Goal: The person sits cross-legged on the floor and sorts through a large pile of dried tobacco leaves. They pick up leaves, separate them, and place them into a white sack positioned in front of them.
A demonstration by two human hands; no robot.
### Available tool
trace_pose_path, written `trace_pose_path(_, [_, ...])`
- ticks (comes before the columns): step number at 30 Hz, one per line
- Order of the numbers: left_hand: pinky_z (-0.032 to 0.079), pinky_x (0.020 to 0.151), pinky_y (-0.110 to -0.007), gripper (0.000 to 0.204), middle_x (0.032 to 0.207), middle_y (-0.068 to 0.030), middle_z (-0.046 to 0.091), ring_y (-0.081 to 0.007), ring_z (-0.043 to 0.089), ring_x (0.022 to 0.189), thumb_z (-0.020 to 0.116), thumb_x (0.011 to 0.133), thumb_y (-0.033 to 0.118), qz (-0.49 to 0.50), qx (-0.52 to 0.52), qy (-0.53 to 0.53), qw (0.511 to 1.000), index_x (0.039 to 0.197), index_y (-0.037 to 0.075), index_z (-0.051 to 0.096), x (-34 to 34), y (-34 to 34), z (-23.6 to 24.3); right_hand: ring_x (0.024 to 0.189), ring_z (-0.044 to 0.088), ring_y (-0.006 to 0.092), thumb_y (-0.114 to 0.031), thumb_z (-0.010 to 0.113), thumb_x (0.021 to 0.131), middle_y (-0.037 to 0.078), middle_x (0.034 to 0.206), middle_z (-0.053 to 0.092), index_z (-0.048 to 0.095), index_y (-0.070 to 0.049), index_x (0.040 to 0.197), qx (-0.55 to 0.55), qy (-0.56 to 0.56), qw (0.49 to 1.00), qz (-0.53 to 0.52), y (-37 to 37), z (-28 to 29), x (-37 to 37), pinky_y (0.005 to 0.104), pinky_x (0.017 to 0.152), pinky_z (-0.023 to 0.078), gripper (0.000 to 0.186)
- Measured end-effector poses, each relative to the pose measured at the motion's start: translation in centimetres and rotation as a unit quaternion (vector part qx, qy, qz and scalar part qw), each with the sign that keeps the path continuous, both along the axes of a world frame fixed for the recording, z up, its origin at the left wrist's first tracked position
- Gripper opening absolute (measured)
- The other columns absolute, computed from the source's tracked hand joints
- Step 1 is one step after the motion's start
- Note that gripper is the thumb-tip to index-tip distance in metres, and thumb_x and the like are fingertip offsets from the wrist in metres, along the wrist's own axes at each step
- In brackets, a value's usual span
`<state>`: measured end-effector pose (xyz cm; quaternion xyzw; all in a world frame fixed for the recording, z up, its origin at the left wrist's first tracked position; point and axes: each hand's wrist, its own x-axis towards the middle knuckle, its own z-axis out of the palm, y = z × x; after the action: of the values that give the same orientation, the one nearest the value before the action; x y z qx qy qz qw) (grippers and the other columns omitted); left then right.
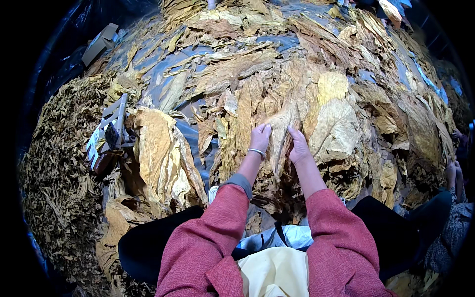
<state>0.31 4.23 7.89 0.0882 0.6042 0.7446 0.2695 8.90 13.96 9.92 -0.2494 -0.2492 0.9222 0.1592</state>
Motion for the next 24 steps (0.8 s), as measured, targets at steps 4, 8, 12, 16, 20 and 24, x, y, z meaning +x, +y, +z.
trace_pose_path(4, [0.038,0.055,-0.018,0.015,0.074,0.003,0.057,-0.0032,0.047,0.062,0.056,0.08,0.015,-0.062,-0.081,0.028,0.994,0.085,0.001,0.06,0.1,-0.9,-1.5,0.09,0.055,0.0181,-0.008,0.057,0.079,0.007,0.1,0.056,0.05,-0.005,0.105,0.05,-0.018,0.998,-0.028,0.3,-0.4,0.6,0.0334,0.08,0.045,0.027])
trace_pose_path(8, [0.04,0.059,-0.021,0.021,0.078,0.0,0.058,-0.0053,0.048,0.066,0.062,0.075,0.015,-0.048,-0.1,0.062,0.992,0.088,-0.001,0.059,0.1,-0.9,-1.5,0.091,0.052,0.0133,-0.007,0.055,0.079,0.004,0.1,0.056,0.05,-0.005,0.106,0.095,-0.04,0.994,-0.04,0.5,-0.5,0.3,0.0284,0.081,0.041,0.027])
trace_pose_path(12, [0.045,0.067,-0.027,0.044,0.084,-0.008,0.06,-0.0151,0.056,0.072,0.065,0.071,0.024,0.016,-0.221,0.18,0.958,0.105,-0.001,0.052,0.5,-1.2,-0.7,0.09,0.053,0.0136,-0.005,0.053,0.08,0.004,0.099,0.056,0.049,-0.003,0.106,0.112,-0.041,0.992,-0.029,0.5,-1.0,0.2,0.0277,0.079,0.042,0.026])
trace_pose_path(16, [0.046,0.067,-0.033,0.05,0.087,-0.0144,0.06,-0.0243,0.059,0.076,0.065,0.068,0.033,0.028,-0.318,0.323,0.891,0.109,0.008,0.05,1.5,-1.5,2.8,0.09,0.054,0.015,-0.001,0.049,0.081,0.006,0.101,0.056,0.048,-0.002,0.108,0.126,-0.021,0.991,-0.042,0.3,-0.9,0.4,0.0271,0.08,0.043,0.026])
trace_pose_path(20, [0.046,0.068,-0.034,0.042,0.087,-0.0144,0.06,-0.0262,0.059,0.075,0.065,0.068,0.035,-0.06,-0.341,0.347,0.872,0.099,0.007,0.057,2.3,-1.1,2.7,0.088,0.054,0.0149,-0.001,0.051,0.079,0.007,0.1,0.057,0.05,-0.001,0.105,0.219,-0.091,0.971,-0.031,0.4,-1.1,0.7,0.0263,0.079,0.043,0.026])
trace_pose_path(24, [0.045,0.066,-0.036,0.042,0.083,-0.0155,0.06,-0.0285,0.058,0.075,0.066,0.066,0.036,-0.079,-0.36,0.308,0.877,0.091,0.003,0.055,3.7,-0.7,1.8,0.092,0.052,0.0149,-0.008,0.056,0.077,0.01,0.104,0.054,0.046,0.006,0.11,0.322,-0.109,0.94,0.031,1.0,-2.2,0.9,0.0264,0.081,0.04,0.038])
